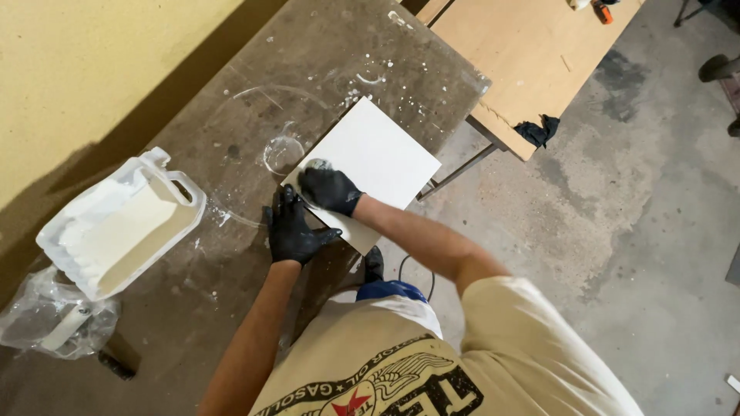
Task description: Painting a small square board with white paint using a hand roller
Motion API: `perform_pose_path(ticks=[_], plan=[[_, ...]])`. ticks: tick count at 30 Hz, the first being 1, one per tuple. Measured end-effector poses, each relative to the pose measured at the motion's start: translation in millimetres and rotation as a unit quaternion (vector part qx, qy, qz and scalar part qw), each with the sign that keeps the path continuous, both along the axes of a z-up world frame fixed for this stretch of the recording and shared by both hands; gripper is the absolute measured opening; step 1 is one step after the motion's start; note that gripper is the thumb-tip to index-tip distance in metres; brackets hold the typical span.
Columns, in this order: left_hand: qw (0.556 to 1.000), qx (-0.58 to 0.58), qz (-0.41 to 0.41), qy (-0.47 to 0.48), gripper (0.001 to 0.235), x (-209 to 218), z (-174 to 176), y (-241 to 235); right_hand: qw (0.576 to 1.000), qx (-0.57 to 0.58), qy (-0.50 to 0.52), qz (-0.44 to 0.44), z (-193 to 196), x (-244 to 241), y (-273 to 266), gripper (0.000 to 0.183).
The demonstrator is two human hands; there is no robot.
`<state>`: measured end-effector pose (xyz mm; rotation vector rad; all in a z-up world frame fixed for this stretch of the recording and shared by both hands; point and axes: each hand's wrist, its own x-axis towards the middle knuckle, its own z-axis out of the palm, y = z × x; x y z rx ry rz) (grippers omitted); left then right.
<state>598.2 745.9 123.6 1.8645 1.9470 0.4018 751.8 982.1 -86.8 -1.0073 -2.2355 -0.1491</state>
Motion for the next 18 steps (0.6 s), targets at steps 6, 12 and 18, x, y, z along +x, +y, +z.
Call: perform_pose_path(ticks=[6,12,18], plan=[[0.995,-0.030,0.004,0.095,0.085,6.8,17.4,3.3,0.984,0.018,-0.112,-0.136,108.3,84.2,82.0,0.021],[0.999,-0.039,0.005,-0.006,0.130,0.7,2.7,-1.6,0.986,0.062,0.046,0.146,69.6,41.6,-86.2,0.022],[0.999,-0.038,0.007,0.016,0.128,4.1,9.9,8.6,0.947,-0.165,-0.066,-0.268,63.9,150.8,-25.3,0.038]])
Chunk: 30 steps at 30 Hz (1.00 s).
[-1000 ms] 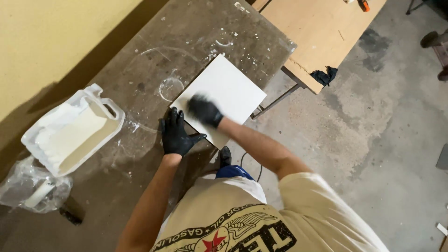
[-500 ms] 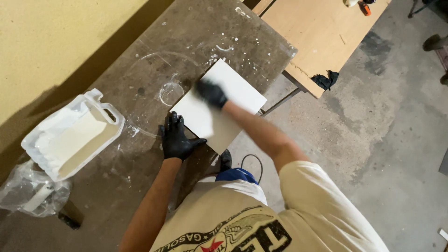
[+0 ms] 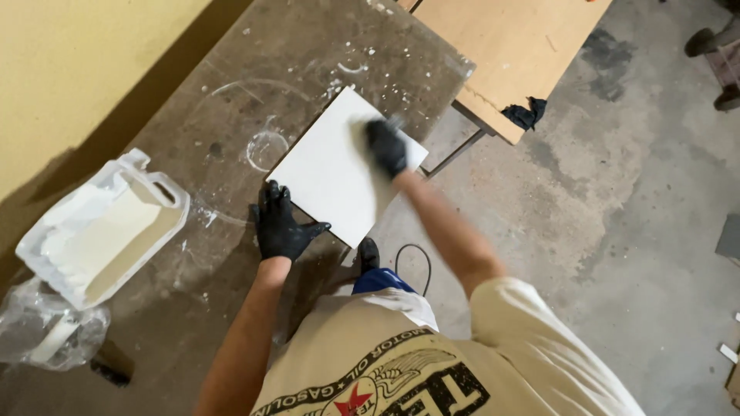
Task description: Painting a small square board with white paint using a hand roller
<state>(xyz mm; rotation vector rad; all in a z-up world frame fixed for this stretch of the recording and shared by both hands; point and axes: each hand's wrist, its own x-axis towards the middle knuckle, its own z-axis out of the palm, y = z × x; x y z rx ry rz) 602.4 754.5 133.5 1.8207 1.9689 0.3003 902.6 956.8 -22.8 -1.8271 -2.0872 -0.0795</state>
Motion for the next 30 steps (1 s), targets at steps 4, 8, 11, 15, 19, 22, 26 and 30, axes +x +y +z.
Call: perform_pose_path(ticks=[4,8,11,15,19,22,26,30], plan=[[1.000,-0.001,0.000,0.023,0.132,1.7,-2.2,-6.4,0.932,0.065,0.203,0.293,-96.7,-50.6,-137.2,0.028],[1.000,0.005,-0.005,0.011,0.133,1.9,8.4,-2.7,0.858,0.326,0.038,0.395,-108.3,62.0,1.3,0.022],[1.000,-0.023,0.010,-0.010,0.130,6.9,44.6,-3.5,0.878,0.262,0.039,0.398,-92.5,61.9,-3.0,0.027],[1.000,-0.017,0.010,0.001,0.129,6.2,31.5,-5.5,0.903,0.194,0.068,0.378,-63.6,6.4,-115.2,0.030],[1.000,-0.002,0.009,-0.003,0.129,5.8,27.7,-1.0,0.943,0.141,-0.025,0.299,30.4,60.7,-78.2,0.030],[1.000,-0.006,0.013,-0.005,0.126,4.6,29.8,-2.6,0.924,0.216,-0.161,0.272,30.7,94.2,-7.8,0.025],[0.999,-0.029,0.013,-0.044,0.130,0.7,18.4,-0.9,0.874,0.290,-0.166,0.353,31.5,49.9,71.5,0.027],[1.000,-0.023,0.009,0.005,0.112,6.5,22.5,-1.4,0.889,0.286,-0.133,0.331,-3.8,-16.6,142.9,0.023]])
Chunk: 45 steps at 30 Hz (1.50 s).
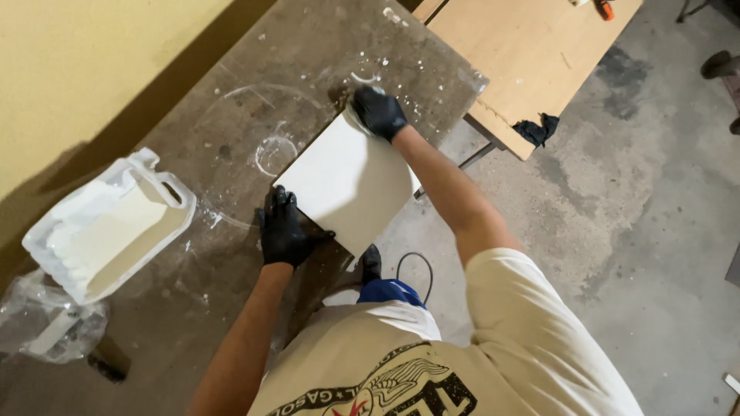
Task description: Painting a small square board with white paint using a hand roller
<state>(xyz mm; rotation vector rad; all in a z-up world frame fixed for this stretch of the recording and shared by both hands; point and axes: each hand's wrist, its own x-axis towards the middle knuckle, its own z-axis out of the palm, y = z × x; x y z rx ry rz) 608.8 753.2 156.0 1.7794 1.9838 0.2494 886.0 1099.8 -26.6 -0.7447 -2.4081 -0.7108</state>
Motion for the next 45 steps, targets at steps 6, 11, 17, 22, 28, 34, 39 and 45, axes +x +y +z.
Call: perform_pose_path(ticks=[6,11,17,22,28,34,39,45], plan=[[0.999,0.012,-0.014,-0.027,0.126,-5.0,-10.9,-3.4,0.999,-0.045,-0.015,0.005,28.7,47.6,-68.8,0.032],[0.997,0.077,-0.010,-0.002,0.128,-3.7,-16.7,-4.7,0.982,-0.071,-0.043,-0.170,23.5,100.0,-193.7,0.033],[1.000,0.016,0.002,-0.013,0.133,-3.7,-18.3,2.5,0.988,-0.132,0.041,0.069,52.2,-29.5,-339.8,0.022],[1.000,0.028,0.002,-0.010,0.130,-5.5,-5.0,-5.9,0.965,-0.216,0.008,-0.148,0.9,51.0,-168.9,0.033],[0.999,-0.008,0.010,-0.038,0.130,-5.4,1.5,-3.9,0.914,-0.316,-0.004,-0.255,7.9,-62.8,-73.7,0.037],[1.000,-0.001,0.011,-0.014,0.127,-4.8,-16.9,-4.6,0.959,-0.075,0.146,0.231,-56.3,-128.6,-154.7,0.016],[0.999,-0.019,0.013,-0.028,0.133,-4.9,0.0,-8.0,0.880,-0.215,0.274,0.323,-8.9,-50.4,-73.2,0.026],[0.995,-0.022,0.053,-0.086,0.136,-3.0,10.6,-5.6,0.879,-0.141,0.278,0.361,-16.9,-163.8,-116.3,0.019]])
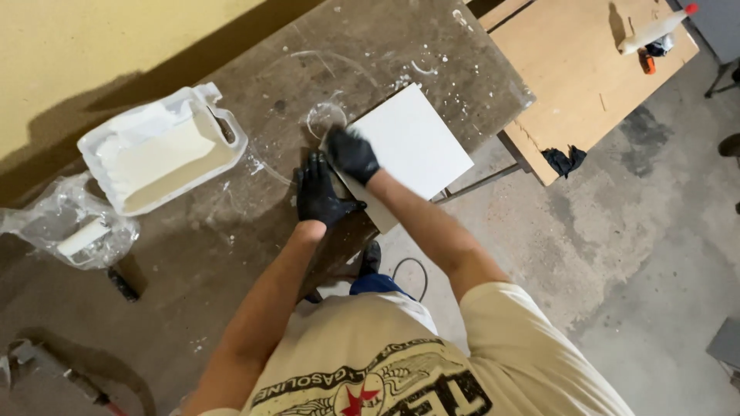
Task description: Painting a small square board with white paint using a hand roller
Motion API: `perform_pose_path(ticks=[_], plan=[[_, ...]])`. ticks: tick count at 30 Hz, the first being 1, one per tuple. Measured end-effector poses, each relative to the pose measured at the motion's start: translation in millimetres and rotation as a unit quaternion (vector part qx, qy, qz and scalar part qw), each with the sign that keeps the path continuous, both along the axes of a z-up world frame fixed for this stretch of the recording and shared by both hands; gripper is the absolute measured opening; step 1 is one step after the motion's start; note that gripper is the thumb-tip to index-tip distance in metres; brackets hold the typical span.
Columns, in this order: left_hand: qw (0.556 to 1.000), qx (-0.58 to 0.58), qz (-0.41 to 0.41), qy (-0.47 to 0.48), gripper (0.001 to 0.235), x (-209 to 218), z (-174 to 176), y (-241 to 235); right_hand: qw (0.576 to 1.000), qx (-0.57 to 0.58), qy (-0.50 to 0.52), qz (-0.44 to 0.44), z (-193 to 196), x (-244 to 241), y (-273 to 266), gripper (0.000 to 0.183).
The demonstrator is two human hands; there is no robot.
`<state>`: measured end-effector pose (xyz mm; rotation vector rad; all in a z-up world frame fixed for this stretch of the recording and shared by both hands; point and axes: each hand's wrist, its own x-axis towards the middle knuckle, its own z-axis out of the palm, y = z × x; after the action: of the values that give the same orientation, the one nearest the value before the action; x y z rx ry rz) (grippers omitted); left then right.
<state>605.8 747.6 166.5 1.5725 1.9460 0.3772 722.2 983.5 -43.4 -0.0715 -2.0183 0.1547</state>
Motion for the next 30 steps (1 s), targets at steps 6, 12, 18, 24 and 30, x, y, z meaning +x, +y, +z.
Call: perform_pose_path(ticks=[6,12,18,24,30], plan=[[0.995,-0.052,0.018,0.088,0.148,7.1,-12.3,-5.7,0.991,0.022,-0.087,-0.094,37.3,-12.3,-46.8,0.016],[0.993,-0.050,0.031,0.103,0.156,4.9,-30.4,-1.3,0.955,0.042,-0.188,-0.225,63.6,12.1,-96.2,0.024],[0.998,0.033,0.012,0.057,0.140,3.2,0.6,-11.0,0.968,0.121,-0.181,-0.122,88.3,81.2,-121.2,0.023],[0.994,0.012,-0.050,0.097,0.133,-3.1,-3.5,-2.0,0.952,0.079,-0.209,-0.209,7.9,28.6,-79.9,0.024],[0.988,0.013,-0.068,0.141,0.098,-10.8,-9.9,5.2,0.926,-0.060,-0.313,-0.201,87.2,97.6,-164.6,0.034]])
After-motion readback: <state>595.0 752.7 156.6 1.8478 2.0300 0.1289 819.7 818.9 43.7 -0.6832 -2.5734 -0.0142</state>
